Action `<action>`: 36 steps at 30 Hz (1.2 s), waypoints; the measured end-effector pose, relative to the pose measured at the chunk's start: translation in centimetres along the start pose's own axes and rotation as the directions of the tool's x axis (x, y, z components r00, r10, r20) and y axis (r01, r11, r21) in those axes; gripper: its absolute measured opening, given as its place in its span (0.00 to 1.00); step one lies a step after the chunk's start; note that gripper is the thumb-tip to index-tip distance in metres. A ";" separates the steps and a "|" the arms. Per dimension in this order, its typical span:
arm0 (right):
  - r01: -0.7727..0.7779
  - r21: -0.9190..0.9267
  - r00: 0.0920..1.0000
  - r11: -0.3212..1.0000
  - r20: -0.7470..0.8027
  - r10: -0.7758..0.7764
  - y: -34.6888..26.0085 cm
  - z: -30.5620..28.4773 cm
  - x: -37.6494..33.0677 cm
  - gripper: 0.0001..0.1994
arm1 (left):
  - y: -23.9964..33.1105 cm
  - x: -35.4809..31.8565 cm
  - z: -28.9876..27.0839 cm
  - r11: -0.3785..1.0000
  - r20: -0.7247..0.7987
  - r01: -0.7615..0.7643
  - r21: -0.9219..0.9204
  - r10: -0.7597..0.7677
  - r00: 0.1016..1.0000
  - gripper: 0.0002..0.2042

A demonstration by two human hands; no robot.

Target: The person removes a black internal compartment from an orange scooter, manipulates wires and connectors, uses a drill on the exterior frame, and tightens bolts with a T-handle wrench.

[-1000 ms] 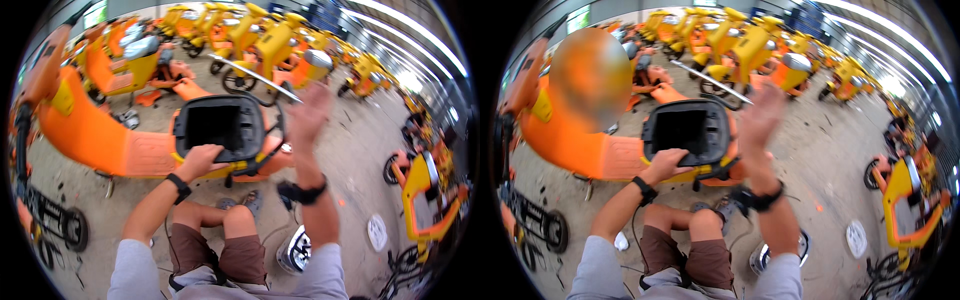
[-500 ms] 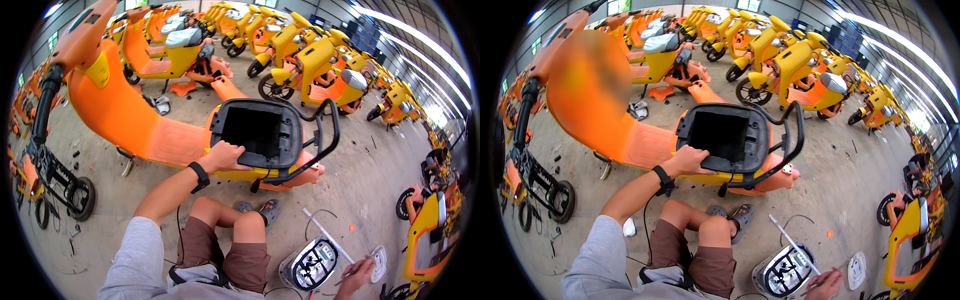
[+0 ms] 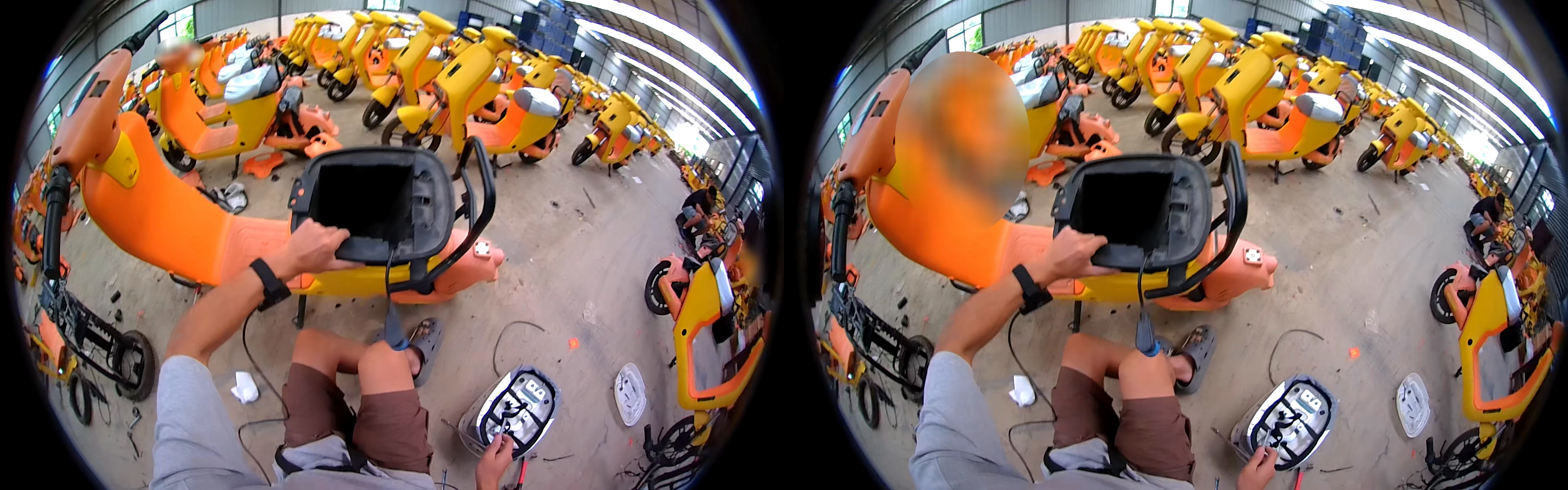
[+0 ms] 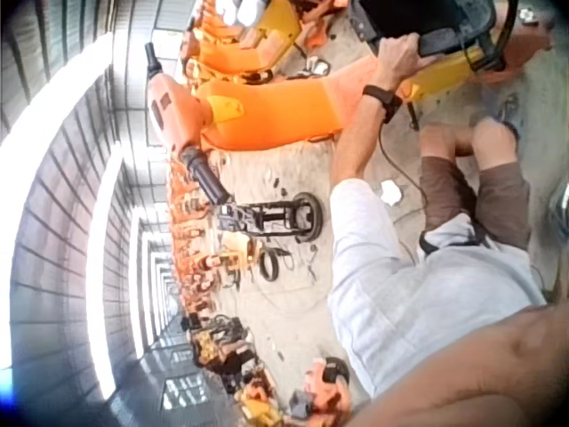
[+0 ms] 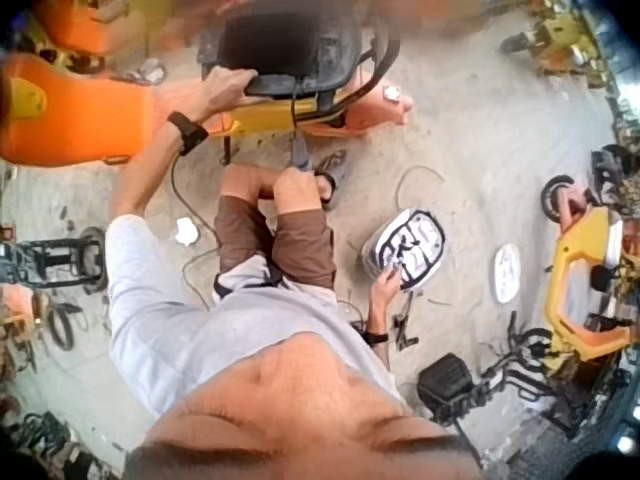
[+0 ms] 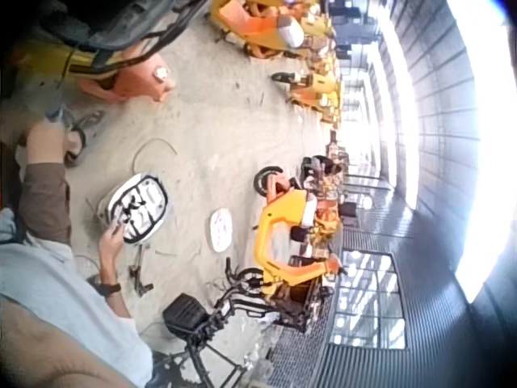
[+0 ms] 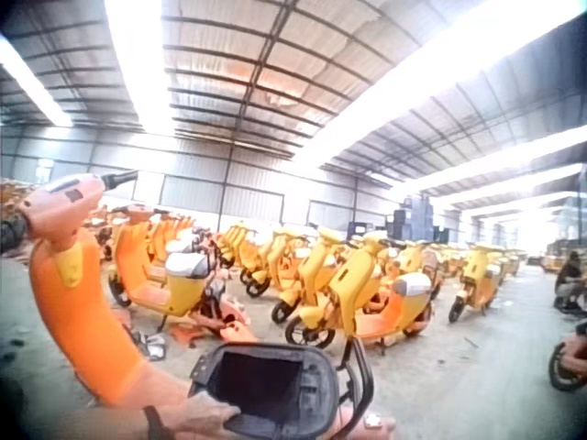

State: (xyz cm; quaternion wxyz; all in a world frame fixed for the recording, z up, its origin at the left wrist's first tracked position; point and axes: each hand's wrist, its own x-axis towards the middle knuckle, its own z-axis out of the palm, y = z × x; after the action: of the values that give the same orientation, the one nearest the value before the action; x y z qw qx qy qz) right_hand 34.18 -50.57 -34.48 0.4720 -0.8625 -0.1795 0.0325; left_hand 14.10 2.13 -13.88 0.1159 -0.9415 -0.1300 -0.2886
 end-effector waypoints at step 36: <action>-0.222 -0.384 0.974 0.896 -0.043 0.223 12.5 -0.7 -7.0 0.09 | 12.1 -2.3 -10.7 0.999 0.016 -0.033 0.000 0.033 0.999 0.28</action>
State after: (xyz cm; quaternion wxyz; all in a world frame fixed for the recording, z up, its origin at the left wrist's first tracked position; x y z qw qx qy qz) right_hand 31.30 -59.63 -45.18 0.2856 -0.9534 -0.0831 0.0509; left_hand 10.57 -12.78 -8.33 0.1198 -0.9457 -0.1153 -0.2793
